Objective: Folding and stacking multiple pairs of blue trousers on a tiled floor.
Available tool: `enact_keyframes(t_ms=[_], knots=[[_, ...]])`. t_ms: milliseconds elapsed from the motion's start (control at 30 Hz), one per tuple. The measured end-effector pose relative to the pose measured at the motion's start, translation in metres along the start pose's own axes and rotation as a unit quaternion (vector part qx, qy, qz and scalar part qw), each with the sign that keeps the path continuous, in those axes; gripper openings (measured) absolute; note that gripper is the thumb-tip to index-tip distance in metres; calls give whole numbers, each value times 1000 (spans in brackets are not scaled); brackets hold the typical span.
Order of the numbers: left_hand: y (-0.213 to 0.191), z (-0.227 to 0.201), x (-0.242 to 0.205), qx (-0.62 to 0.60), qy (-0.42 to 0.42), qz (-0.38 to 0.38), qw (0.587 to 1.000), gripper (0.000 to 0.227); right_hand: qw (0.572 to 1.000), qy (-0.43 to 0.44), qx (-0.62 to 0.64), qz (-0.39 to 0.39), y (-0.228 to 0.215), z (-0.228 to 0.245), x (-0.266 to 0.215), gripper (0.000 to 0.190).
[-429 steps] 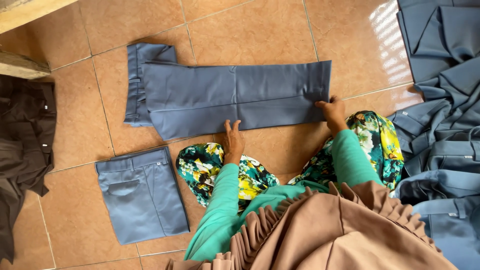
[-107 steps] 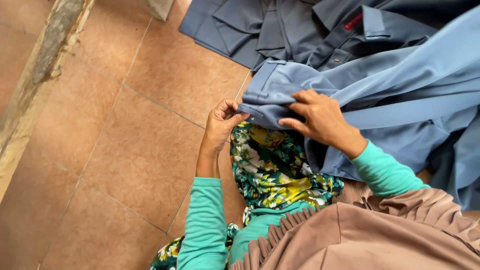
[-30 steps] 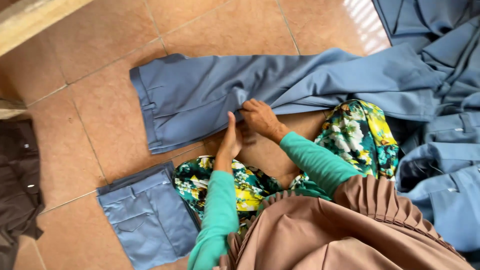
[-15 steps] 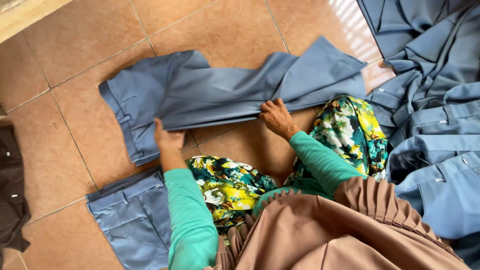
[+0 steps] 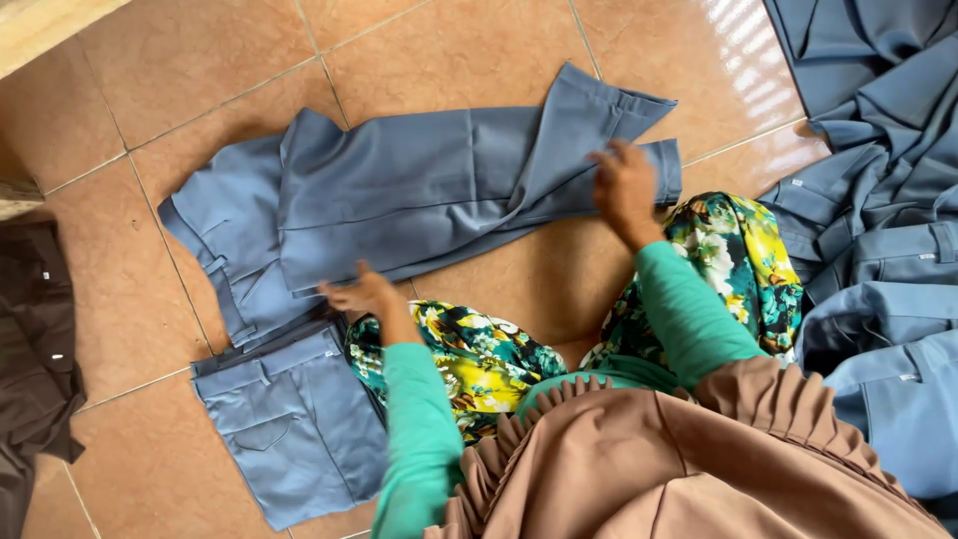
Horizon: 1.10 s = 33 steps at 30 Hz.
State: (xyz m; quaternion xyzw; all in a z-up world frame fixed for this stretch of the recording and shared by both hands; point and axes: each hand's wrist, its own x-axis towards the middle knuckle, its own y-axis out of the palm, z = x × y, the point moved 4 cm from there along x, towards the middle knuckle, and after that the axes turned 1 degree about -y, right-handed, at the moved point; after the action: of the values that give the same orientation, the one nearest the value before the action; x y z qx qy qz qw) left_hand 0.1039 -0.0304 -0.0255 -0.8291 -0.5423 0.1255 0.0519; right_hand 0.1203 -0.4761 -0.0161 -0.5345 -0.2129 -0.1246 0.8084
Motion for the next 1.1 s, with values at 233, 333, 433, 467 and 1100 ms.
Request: enact_keyframes(t_ms=[233, 333, 433, 467, 1100], knots=[[49, 51, -102, 344, 236, 340, 843, 81, 900, 336, -176, 212, -34, -121, -39, 69], [65, 73, -98, 312, 245, 388, 832, 80, 909, 344, -83, 219, -4, -152, -45, 52], [75, 81, -72, 280, 295, 359, 840, 79, 938, 311, 48, 148, -20, -120, -6, 31], [77, 79, -62, 284, 303, 345, 842, 77, 933, 310, 151, 103, -36, -99, 12, 25], [67, -34, -101, 160, 360, 347, 851, 31, 984, 177, -7, -5, 1, 10, 88, 48]])
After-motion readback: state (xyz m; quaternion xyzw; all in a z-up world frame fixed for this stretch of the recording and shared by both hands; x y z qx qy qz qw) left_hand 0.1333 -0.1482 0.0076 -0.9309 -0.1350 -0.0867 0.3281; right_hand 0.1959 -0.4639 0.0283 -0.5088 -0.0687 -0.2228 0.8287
